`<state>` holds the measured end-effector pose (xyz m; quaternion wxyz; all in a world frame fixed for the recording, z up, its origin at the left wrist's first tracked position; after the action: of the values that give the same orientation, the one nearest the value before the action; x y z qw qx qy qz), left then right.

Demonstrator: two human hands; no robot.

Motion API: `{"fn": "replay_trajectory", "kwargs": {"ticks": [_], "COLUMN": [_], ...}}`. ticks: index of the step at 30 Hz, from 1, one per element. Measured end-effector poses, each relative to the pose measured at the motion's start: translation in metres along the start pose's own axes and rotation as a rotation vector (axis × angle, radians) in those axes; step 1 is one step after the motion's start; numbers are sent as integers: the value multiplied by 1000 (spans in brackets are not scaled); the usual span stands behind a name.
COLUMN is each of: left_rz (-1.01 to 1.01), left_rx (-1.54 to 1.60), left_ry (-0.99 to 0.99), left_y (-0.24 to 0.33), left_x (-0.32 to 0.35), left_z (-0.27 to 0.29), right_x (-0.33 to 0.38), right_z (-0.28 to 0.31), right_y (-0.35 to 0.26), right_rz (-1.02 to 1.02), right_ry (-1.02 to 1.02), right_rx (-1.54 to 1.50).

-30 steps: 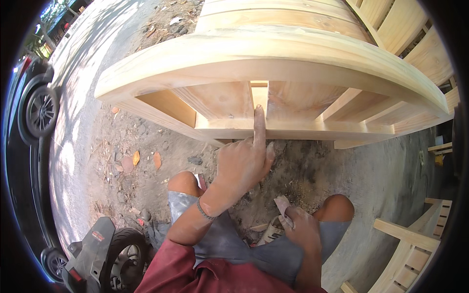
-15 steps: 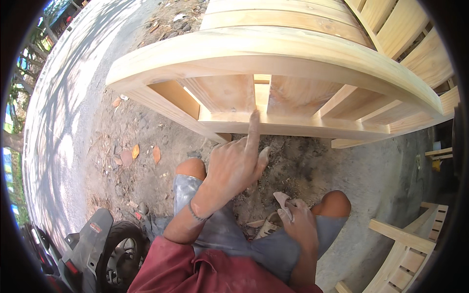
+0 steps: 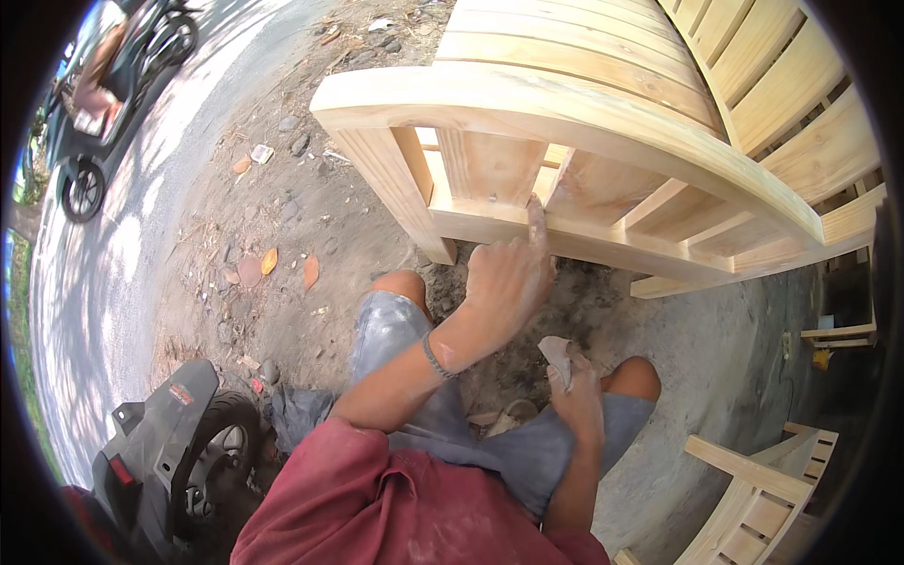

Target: The person sands the wooden frame of a bench by hand using a piece of sandpaper, reaching into the slats and along the edges.

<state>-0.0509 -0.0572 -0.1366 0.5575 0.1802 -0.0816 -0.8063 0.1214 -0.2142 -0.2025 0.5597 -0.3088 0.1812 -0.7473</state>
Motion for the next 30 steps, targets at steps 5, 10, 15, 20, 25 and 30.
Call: {"fn": "replay_trajectory", "kwargs": {"ticks": [5,10,15,20,25,30], "left_rz": [-73,-281,-332,-253,-139,-144], "left_rx": [8,100,343,221,60,43], "left_ry": [-29,-258,132,628,123,226], "left_y": [-16,-44,-85,-119,-129,-129], "left_x": [-7,40,38,-53,-74,-71], "left_z": [2,41,167,205,194,189], "right_x": [-4,-8,-27,-80,-100,-105], "right_z": [-3,6,-28,-76,-86,-89], "right_y": [1,-55,-132,-193,-233,-247], "right_rz": [117,138,527,687,371,444], "right_ry": [179,286,353,504,417,516], "right_rx": [73,114,-31,144,341,411]}}
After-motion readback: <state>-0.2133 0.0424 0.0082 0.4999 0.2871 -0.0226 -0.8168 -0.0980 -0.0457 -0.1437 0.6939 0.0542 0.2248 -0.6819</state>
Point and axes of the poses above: each hand's wrist, its own x-axis away from the middle knuckle, its own z-axis out of the back of the hand, y = z × x, the point moved 1 cm from there along -x, towards the middle knuckle, and after that the axes turned 4 degrees about -z, right-handed, at the moved point
